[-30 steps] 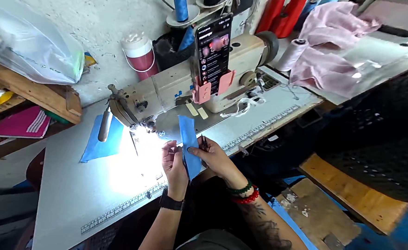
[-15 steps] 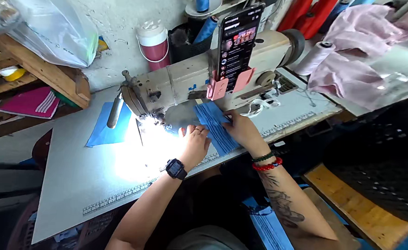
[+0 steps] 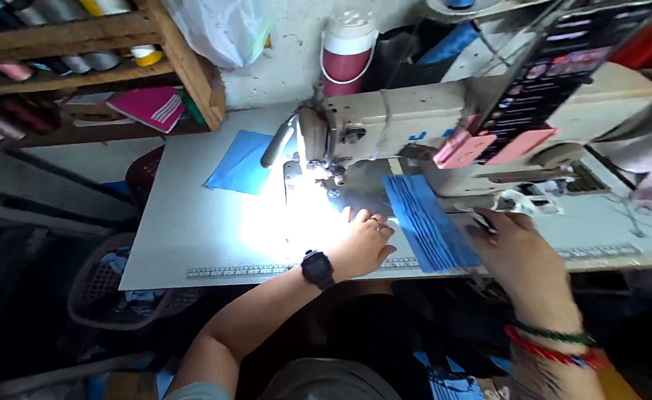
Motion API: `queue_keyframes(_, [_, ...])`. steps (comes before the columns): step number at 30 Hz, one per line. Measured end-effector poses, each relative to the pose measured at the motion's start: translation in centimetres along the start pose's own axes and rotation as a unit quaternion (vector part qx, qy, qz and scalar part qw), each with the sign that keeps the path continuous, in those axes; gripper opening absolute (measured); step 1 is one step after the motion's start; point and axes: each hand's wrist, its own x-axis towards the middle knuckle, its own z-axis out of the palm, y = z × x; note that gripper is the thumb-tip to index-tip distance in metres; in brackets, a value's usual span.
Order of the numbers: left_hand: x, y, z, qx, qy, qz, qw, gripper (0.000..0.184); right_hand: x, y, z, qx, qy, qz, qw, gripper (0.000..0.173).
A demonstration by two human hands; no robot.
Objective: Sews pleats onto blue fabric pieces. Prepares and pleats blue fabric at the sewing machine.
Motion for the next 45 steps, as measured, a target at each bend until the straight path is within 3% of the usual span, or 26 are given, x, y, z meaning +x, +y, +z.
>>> queue_keyframes(3, [-4.9, -2.7, -2.3, -0.099, 0.081, -0.047, 0.991, 0.029, -2.7, 1.4, -2.9, 0.073, 0.027, -0.058, 0.995, 0.036])
queue_keyframes(5, [-7.3, -6.6, -3.0, -0.049, 0.192, -0.103, 0.975, 0.025, -4.4, 1.7, -4.1, 0.151, -0.008, -0.089, 0.985, 0.038])
queue_keyframes(6, [-8.2, -9.3, -3.3, 0.000, 0.235, -0.132, 0.963, 0.029, -5.2, 1.3, -4.4, 0.191, -0.035, -0.102, 0.976, 0.038])
queue_keyframes(9, [-10.3, -15.9, -4.4, 0.062, 0.201, -0.219, 0.953, 0.056, -6.8, -1.7, -3.6, 0.266, -0.099, -0.158, 0.946, 0.037])
queue_keyframes(11, [-11.7, -14.9, -4.5, 0.100, 0.172, -0.225, 0.954, 0.045, -7.6, -4.5, -1.5, 0.283, -0.118, -0.193, 0.932, 0.035])
queue_keyframes(13, [-13.0, -11.1, -3.0, 0.130, 0.172, -0.162, 0.963, 0.035, -8.1, -7.5, 0.9, 0.284, -0.140, -0.211, 0.925, 0.034])
queue_keyframes(17, [-15.7, -2.8, -0.3, 0.030, 0.103, -0.091, 0.990, 0.039, -7.5, -13.7, 5.0, 0.199, -0.149, -0.203, 0.947, 0.039])
queue_keyframes(19, [-16.3, -1.9, -0.5, -0.019, 0.126, -0.085, 0.988, 0.033, -7.1, -16.7, 6.6, 0.141, -0.125, -0.211, 0.959, 0.042])
queue_keyframes(22, [-16.4, -4.8, -1.4, 0.012, 0.203, -0.131, 0.970, 0.029, -7.3, -19.3, 8.8, 0.072, -0.100, -0.237, 0.964, 0.043])
queue_keyframes(25, [-17.4, -6.9, -2.6, 0.053, 0.145, -0.172, 0.973, 0.034, -7.5, -19.7, 9.3, 0.067, -0.110, -0.238, 0.963, 0.030])
queue_keyframes(28, [-18.2, -4.6, -3.5, 0.070, 0.100, -0.168, 0.978, 0.045, -7.9, -18.6, 8.7, 0.117, -0.121, -0.298, 0.940, 0.015])
queue_keyframes(31, [-18.2, -2.8, -4.1, 0.025, 0.078, -0.055, 0.995, 0.087, -8.9, -17.7, 5.0, 0.191, -0.201, -0.367, 0.888, 0.011])
queue_keyframes(32, [-18.2, -2.4, -4.2, -0.019, 0.061, -0.006, 0.998, 0.090, -9.5, -17.5, 3.7, 0.208, -0.225, -0.387, 0.870, 0.010])
queue_keyframes(33, [-18.2, -2.1, -4.3, -0.066, 0.037, 0.036, 0.997, 0.084, -10.0, -17.1, 2.4, 0.219, -0.240, -0.410, 0.852, 0.008])
queue_keyframes(37, [-18.7, -1.9, -3.4, -0.149, -0.057, 0.146, 0.976, 0.021, -10.8, -14.4, -0.7, 0.249, -0.316, -0.447, 0.799, 0.018])
queue_keyframes(41, [-18.4, -2.9, -2.2, -0.262, -0.153, 0.178, 0.936, 0.024, -10.3, -12.4, -0.3, 0.244, -0.342, -0.402, 0.813, 0.034])
queue_keyframes(43, [-18.3, -2.8, -0.9, -0.336, -0.199, 0.121, 0.913, 0.034, -10.4, -12.1, 0.4, 0.217, -0.355, -0.389, 0.822, 0.039])
queue_keyframes(45, [-18.5, -2.1, -0.5, -0.319, -0.249, 0.025, 0.914, 0.052, -10.5, -12.0, 1.1, 0.200, -0.370, -0.389, 0.819, 0.042])
